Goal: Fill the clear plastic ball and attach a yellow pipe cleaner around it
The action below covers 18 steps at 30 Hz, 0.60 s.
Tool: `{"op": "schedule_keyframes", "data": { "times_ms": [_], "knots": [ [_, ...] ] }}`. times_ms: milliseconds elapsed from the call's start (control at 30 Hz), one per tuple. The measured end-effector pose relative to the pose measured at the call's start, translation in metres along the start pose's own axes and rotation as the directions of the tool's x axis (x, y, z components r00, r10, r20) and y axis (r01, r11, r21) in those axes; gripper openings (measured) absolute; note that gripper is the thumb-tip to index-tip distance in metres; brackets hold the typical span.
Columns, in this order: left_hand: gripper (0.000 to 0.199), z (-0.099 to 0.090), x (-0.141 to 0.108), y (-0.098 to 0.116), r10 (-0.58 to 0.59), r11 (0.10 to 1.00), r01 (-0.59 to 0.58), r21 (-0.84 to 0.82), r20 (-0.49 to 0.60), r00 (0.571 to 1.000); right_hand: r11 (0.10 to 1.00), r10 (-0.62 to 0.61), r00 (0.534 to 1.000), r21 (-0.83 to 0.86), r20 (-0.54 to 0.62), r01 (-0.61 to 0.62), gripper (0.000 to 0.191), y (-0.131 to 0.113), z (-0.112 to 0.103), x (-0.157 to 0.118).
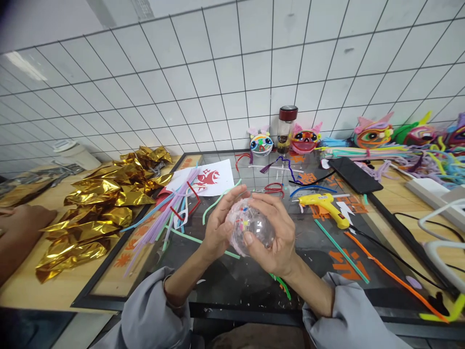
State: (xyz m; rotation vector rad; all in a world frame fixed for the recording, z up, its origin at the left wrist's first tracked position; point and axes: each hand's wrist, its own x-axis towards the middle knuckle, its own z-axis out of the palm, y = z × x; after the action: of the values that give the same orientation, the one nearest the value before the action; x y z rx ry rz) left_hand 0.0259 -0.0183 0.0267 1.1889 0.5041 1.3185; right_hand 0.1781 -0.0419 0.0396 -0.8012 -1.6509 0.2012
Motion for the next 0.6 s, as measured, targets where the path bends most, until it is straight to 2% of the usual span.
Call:
{"op": "schedule_keyframes", "data": {
  "times_ms": [133,200,300,600],
  "knots": [
    [0.083,-0.008,0.005,0.013,-0.098,0.99,0.076,0.12,0.197,0.975,1.0,0.002,1.0,0.001,0.01,-0.002,0.038,0.002,-0.002,0.0],
    [0.095,-0.01,0.007,0.019,-0.162,0.976,0.122,0.178,0.234,0.959,1.0,0.011,1.0,0.009,0.012,-0.011,0.037,0.004,-0.002,0.0],
    [0.096,-0.011,0.008,0.023,-0.157,0.962,0.094,0.256,0.24,0.958,0.999,0.047,0.999,0.02,0.011,-0.047,0.033,0.005,-0.002,-0.001],
    [0.077,-0.004,0.009,0.022,0.011,0.953,-0.069,0.296,0.195,0.981,0.997,0.08,0.997,0.011,0.007,-0.08,0.029,0.007,-0.002,-0.002]
  ]
}}
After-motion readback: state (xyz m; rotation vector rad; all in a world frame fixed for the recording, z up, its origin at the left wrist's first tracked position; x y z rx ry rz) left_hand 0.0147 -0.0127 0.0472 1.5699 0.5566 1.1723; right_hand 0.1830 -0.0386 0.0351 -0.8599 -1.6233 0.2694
